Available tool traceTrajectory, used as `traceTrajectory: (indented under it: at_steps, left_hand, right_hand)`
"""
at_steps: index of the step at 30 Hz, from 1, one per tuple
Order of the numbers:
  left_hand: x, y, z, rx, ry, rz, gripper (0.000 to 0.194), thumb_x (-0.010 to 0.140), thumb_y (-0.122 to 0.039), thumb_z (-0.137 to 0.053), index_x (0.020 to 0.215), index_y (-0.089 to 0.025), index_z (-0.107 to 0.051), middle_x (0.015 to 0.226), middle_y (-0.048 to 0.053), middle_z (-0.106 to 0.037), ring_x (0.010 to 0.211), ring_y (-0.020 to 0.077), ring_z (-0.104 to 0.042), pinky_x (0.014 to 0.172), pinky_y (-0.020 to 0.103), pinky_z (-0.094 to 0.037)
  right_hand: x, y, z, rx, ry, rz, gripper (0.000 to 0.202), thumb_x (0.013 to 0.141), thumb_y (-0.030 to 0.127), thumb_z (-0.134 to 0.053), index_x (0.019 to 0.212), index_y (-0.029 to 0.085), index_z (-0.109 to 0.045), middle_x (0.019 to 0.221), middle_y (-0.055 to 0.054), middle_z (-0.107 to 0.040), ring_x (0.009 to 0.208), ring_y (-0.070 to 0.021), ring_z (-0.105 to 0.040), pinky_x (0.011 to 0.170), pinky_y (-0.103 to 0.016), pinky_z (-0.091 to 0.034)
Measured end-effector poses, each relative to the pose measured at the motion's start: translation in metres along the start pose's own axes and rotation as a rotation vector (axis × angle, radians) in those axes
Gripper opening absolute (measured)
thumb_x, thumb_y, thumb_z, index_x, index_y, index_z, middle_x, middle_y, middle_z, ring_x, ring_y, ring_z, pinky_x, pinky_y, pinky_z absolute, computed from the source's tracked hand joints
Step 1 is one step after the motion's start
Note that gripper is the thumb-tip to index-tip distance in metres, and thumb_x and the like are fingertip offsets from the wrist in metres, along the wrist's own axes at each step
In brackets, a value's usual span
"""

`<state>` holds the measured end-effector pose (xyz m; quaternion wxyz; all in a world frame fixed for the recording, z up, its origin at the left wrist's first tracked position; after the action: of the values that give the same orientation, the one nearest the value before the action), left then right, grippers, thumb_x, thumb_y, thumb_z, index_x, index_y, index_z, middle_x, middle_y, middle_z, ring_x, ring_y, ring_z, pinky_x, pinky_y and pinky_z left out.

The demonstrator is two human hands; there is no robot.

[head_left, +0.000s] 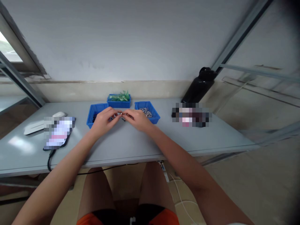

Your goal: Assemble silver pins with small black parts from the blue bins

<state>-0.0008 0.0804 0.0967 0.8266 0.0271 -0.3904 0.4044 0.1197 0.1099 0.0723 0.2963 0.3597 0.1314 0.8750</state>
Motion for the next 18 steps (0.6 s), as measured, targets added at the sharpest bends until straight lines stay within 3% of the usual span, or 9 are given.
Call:
traceTrajectory:
  at_steps: [5, 12, 18]
  left_hand:
    - [0.0, 0.003, -0.001, 0.002, -0.001, 0.01, 0.025, 0.094, -0.036, -0.049, 0.094, -0.018, -0.066, 0.088, 0.005, -0.068, 0.073, 0.0138, -0.059, 0.069, 0.026, -0.049]
    - [-0.001, 0.011, -0.003, 0.012, -0.015, 0.077, 0.016, 0.087, -0.03, -0.053, 0.092, -0.019, -0.063, 0.085, 0.003, -0.068, 0.064, 0.0112, -0.057, 0.064, 0.024, -0.047]
    - [-0.001, 0.012, -0.009, 0.005, 0.056, 0.113, 0.013, 0.084, -0.029, -0.055, 0.085, -0.018, -0.061, 0.078, 0.002, -0.066, 0.065, 0.0121, -0.057, 0.064, 0.024, -0.047]
  right_hand:
    - [0.0, 0.0, -0.001, -0.003, 0.002, -0.007, 0.026, 0.098, 0.03, -0.043, 0.102, 0.019, -0.066, 0.089, -0.002, -0.069, 0.078, -0.0131, -0.059, 0.074, -0.025, -0.039]
    - [-0.001, 0.0, 0.012, 0.042, -0.132, -0.017, 0.028, 0.096, 0.039, -0.048, 0.102, 0.019, -0.066, 0.08, -0.002, -0.068, 0.069, -0.013, -0.058, 0.069, -0.025, -0.041]
    - [-0.001, 0.004, 0.007, 0.03, -0.146, 0.026, 0.026, 0.094, 0.043, -0.053, 0.097, 0.02, -0.066, 0.071, 0.001, -0.064, 0.065, -0.012, -0.055, 0.07, -0.025, -0.041]
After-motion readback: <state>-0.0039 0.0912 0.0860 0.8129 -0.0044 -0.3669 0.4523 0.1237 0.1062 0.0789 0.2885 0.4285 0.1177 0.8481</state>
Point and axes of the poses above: each hand's wrist, its own x-axis towards the middle knuckle, its own z-axis out of the back of the hand, y = z × x, the point moved 8 cm from there along x, towards the middle knuckle
